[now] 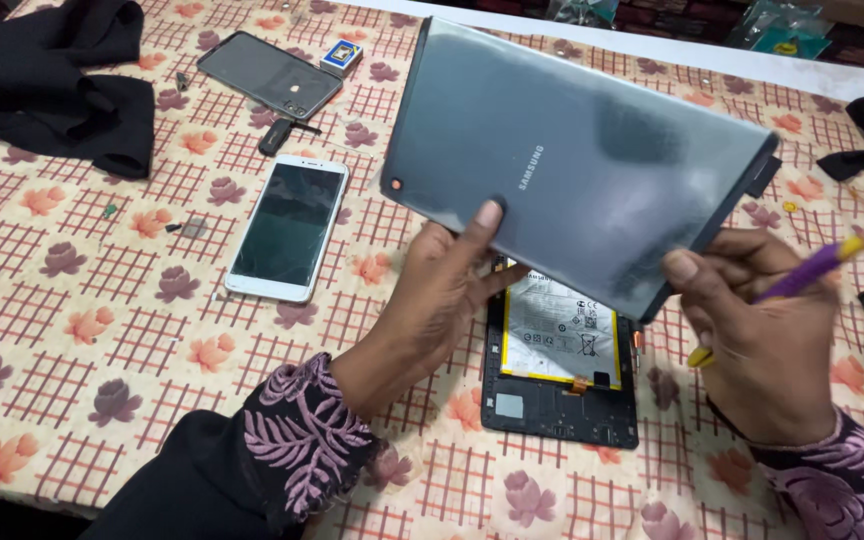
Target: The person works on a disassembled tablet on a cloth-covered table, using a screwdriver to pry and unscrew components near the old battery, then peels the backing from a new Samsung battery and presses it into the tablet body. They brush the inside of the back cover with a toothbrush, snap the cover back on, and then pick up a white smartphone and pry at its edge.
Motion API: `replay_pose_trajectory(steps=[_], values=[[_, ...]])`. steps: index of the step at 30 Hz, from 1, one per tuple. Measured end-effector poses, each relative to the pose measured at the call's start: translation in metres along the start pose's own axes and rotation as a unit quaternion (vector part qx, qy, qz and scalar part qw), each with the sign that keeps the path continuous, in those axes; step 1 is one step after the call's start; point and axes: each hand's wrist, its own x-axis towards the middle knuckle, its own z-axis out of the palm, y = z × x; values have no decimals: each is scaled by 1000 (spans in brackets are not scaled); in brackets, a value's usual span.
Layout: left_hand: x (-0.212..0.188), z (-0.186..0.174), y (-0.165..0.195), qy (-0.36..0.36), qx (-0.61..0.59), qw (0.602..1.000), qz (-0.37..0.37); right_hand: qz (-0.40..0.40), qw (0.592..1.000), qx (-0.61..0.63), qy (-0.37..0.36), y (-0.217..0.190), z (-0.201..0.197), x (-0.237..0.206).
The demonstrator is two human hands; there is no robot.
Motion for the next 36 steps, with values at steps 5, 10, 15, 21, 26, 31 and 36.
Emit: replay_pose_trajectory(steps=[5,10,15,21,26,31,36], values=[[0,-4,4,-5,-83,996,45,143,988,-50,-5,3,3,22],[5,-9,12,45,-57,994,79,18,1000,-6,-6,0,-4,39],[5,-13,14,34,-47,992,111,-301,871,-346,-178,5,-8,24],[2,-9,10,27,-7,996,79,-300,826,-465,-110,12,-11,36],[-2,-5,10,-17,11,995,97,-343,808,-475,-65,17,-11,30],[-2,-3,12,-16,2,995,98,-392,798,-457,-13,22,-10,21],[-3,-3,7,-58,-9,995,81,-392,788,-434,-195,18,-5,26]])
